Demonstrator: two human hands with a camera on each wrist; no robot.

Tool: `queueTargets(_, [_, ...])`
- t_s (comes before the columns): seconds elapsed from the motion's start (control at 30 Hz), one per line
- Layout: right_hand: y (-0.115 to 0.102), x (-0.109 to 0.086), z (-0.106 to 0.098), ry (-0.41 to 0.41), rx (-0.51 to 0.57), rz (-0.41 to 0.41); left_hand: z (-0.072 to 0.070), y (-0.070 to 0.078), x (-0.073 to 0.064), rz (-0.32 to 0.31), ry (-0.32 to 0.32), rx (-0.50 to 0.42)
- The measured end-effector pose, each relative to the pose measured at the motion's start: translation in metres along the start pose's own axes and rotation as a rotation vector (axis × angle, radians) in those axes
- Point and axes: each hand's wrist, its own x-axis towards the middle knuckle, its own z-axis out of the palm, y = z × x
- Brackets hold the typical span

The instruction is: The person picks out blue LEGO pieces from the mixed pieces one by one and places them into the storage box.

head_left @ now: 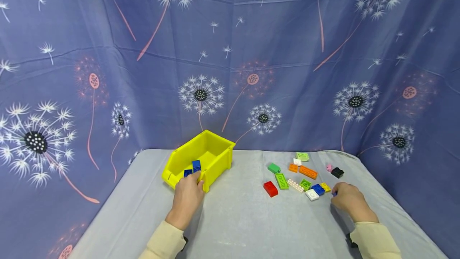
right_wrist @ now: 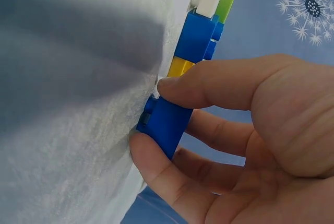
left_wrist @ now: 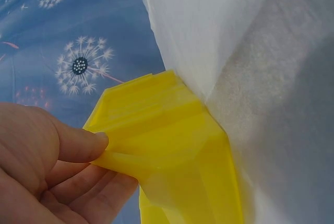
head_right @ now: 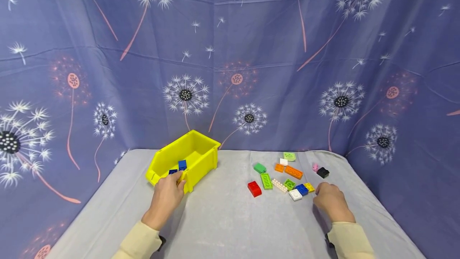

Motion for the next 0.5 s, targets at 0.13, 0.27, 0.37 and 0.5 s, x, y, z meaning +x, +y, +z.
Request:
queueTargets(0.13, [-0.001,0.001,-0.003,-0.007,0.003,-0.004,-0.002,-0.001,-0.001,0.008,0.008,0.008])
queueTargets(0.27, [-0.003,0.001,-0.009,-0.01,0.011,-0.013,-0.003,-0.002,-0.001,0.011,0.014,0.011])
queueTargets(0.37, [-0.006,-0.001,-0.016,0.006,0.01,-0.019,-0.004,-0.002,0.0,0.004,0.008,0.009])
queueTargets(0.5, [-0.011,-0.005,-0.024,0.045,-0.003,-0.02,-0.003,-0.002,0.0,0.002,0.001,0.008])
